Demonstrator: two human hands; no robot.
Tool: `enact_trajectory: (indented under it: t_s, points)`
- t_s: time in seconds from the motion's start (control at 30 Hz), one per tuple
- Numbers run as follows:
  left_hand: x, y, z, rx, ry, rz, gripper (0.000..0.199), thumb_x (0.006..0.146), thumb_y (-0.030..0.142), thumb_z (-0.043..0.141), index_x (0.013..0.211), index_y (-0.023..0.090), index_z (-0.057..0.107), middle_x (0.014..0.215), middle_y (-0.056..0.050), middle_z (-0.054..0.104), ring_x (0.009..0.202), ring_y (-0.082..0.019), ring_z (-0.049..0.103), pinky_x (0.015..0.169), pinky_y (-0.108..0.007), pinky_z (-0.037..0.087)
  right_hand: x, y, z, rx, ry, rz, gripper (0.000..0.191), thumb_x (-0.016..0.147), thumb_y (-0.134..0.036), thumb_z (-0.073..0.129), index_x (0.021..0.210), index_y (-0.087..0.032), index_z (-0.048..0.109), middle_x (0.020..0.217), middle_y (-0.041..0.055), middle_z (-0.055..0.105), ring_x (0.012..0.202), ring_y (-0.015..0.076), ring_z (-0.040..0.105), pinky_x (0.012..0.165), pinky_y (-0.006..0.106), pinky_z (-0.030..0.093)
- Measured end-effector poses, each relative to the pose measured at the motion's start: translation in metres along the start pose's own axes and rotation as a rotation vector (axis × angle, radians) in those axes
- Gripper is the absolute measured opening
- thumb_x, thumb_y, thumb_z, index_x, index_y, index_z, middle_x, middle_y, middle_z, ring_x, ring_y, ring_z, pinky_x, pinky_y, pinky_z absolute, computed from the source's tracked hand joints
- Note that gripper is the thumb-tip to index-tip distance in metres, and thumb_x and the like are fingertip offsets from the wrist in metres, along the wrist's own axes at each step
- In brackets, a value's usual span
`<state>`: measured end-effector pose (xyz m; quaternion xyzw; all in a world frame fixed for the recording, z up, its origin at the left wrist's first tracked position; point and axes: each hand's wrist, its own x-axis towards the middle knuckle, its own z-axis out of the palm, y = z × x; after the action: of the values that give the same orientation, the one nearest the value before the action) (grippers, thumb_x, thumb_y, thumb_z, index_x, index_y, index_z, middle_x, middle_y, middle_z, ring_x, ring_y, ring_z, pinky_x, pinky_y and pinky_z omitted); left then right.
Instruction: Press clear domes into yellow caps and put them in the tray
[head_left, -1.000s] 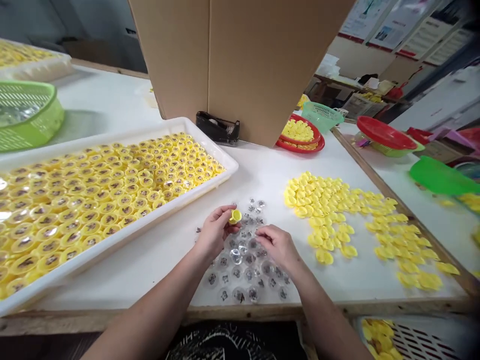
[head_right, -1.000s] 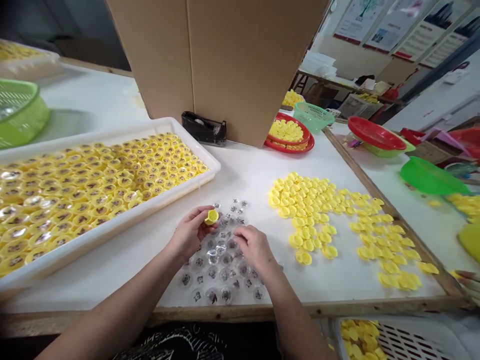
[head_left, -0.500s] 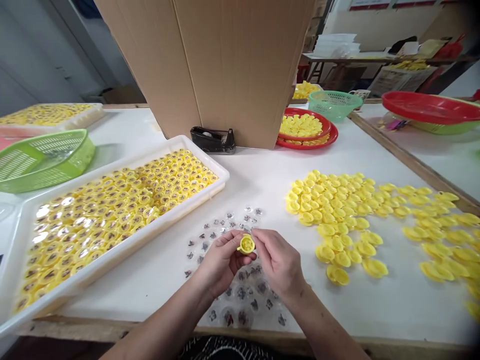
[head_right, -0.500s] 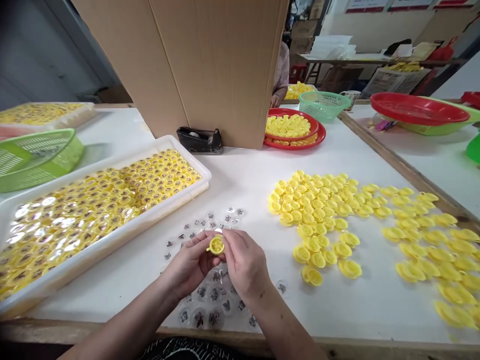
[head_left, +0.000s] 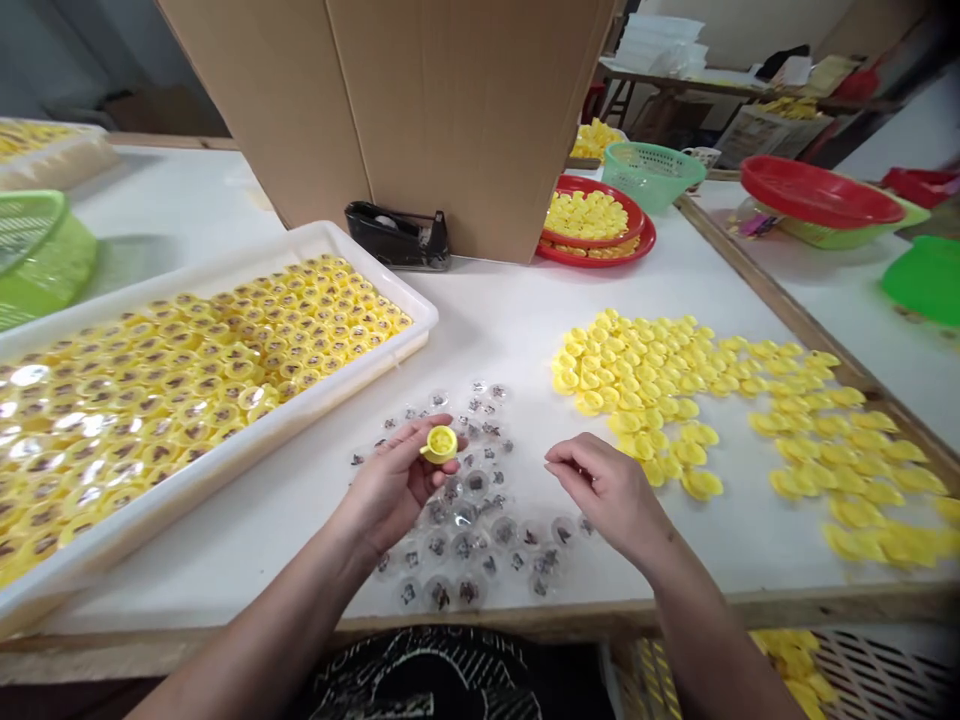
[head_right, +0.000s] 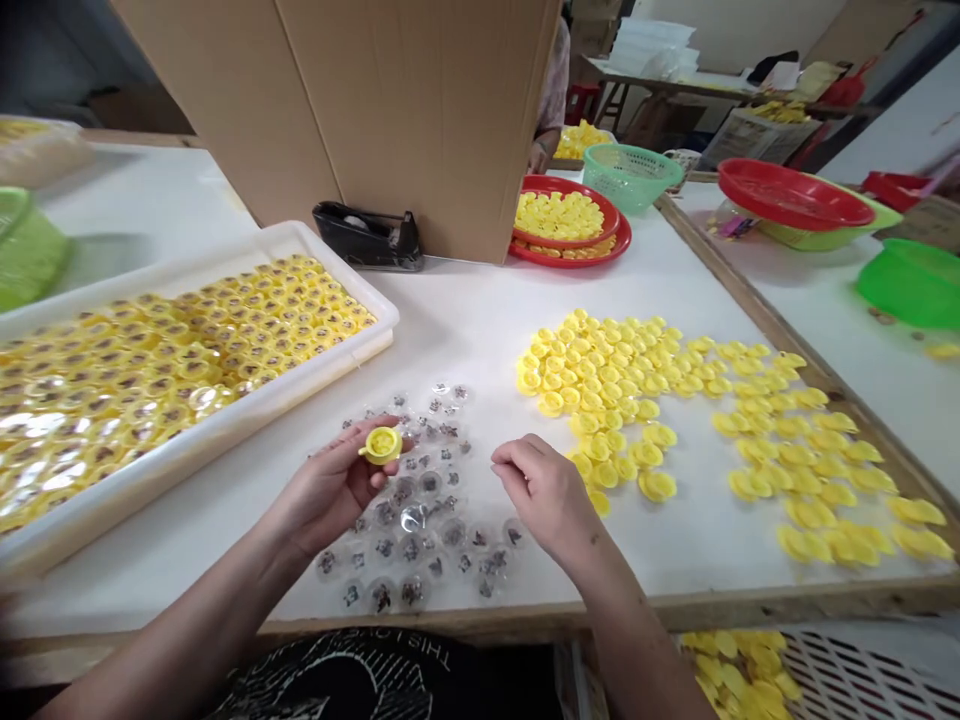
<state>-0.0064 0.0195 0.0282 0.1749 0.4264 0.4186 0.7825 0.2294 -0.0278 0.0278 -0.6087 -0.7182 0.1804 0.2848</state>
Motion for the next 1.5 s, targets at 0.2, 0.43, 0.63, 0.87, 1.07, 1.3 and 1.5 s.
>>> enact_trajectory:
  t_s: [0.2,0.43,0.63,0.87,1.07,1.3,1.5]
  points:
    - [0.001,0.001,-0.012,-0.036,-0.034,-0.048,0.029,0.089,0.019,0.045,0.114,0.01,0.058,0.093,-0.017,0.067,0.066,-0.013,0.065,0.058,-0.018,0.054,-0.019,0.015,-0.001,-0.116,-0.098,0.102,0.015,0.086,-0.015,0.049,0.08,-0.021,0.061,0.076,0.0016,0.058,0.069,0.0148,0.058,0.064,0.027,0.045]
    - [-0.004,0.0,-0.016,-0.018,-0.056,-0.063,0.032,0.087,0.015,0.049,0.118,0.01,0.056,0.096,-0.016,0.066,0.068,-0.014,0.066,0.06,-0.018,0.055,0.028,0.012,0.039,-0.208,-0.198,0.035,0.021,0.081,-0.018,0.06,0.101,-0.021,0.062,0.093,0.0049,0.053,0.074,0.016,0.057,0.068,0.028,0.046]
    - [-0.006,0.001,-0.024,-0.019,-0.037,-0.068,0.028,0.087,0.016,0.05,0.114,0.009,0.057,0.094,-0.015,0.066,0.066,-0.014,0.065,0.057,-0.018,0.053,0.04,0.014,0.042,-0.132,-0.195,0.02,0.014,0.082,-0.013,0.052,0.075,-0.018,0.063,0.079,0.0047,0.055,0.071,0.0158,0.057,0.068,0.028,0.046]
    - [-0.002,-0.004,-0.017,0.018,-0.097,-0.072,0.027,0.085,0.019,0.056,0.112,0.011,0.057,0.092,-0.013,0.065,0.066,-0.013,0.064,0.058,-0.018,0.052,0.032,-0.005,0.033,0.425,-0.188,0.189,0.024,0.089,-0.026,0.045,0.108,-0.018,0.056,0.076,0.0015,0.061,0.067,0.014,0.064,0.057,0.027,0.052]
    - [-0.002,-0.012,-0.009,-0.036,-0.191,-0.102,0.024,0.085,0.022,0.057,0.107,0.012,0.06,0.087,-0.009,0.063,0.062,-0.011,0.062,0.053,-0.016,0.048,0.039,-0.038,0.026,0.893,-0.381,0.197,0.016,0.081,-0.024,0.058,0.095,-0.022,0.067,0.08,-0.0007,0.057,0.061,0.0085,0.059,0.054,0.023,0.051]
    - [-0.005,-0.02,-0.009,-0.074,-0.208,-0.103,0.026,0.084,0.023,0.059,0.107,0.011,0.061,0.086,-0.009,0.063,0.062,-0.01,0.061,0.054,-0.015,0.047,0.051,-0.048,0.032,0.727,-0.369,0.136,0.024,0.079,-0.018,0.059,0.102,-0.023,0.063,0.083,-0.001,0.058,0.064,0.0089,0.058,0.056,0.023,0.052]
    - [-0.006,-0.024,-0.007,-0.068,-0.131,-0.036,0.025,0.078,0.023,0.067,0.1,0.013,0.063,0.085,-0.008,0.064,0.064,-0.011,0.062,0.059,-0.019,0.048,0.042,-0.061,0.031,0.369,-0.252,0.027,0.013,0.082,-0.019,0.057,0.089,-0.021,0.067,0.08,0.0006,0.065,0.067,0.0122,0.061,0.059,0.025,0.052]
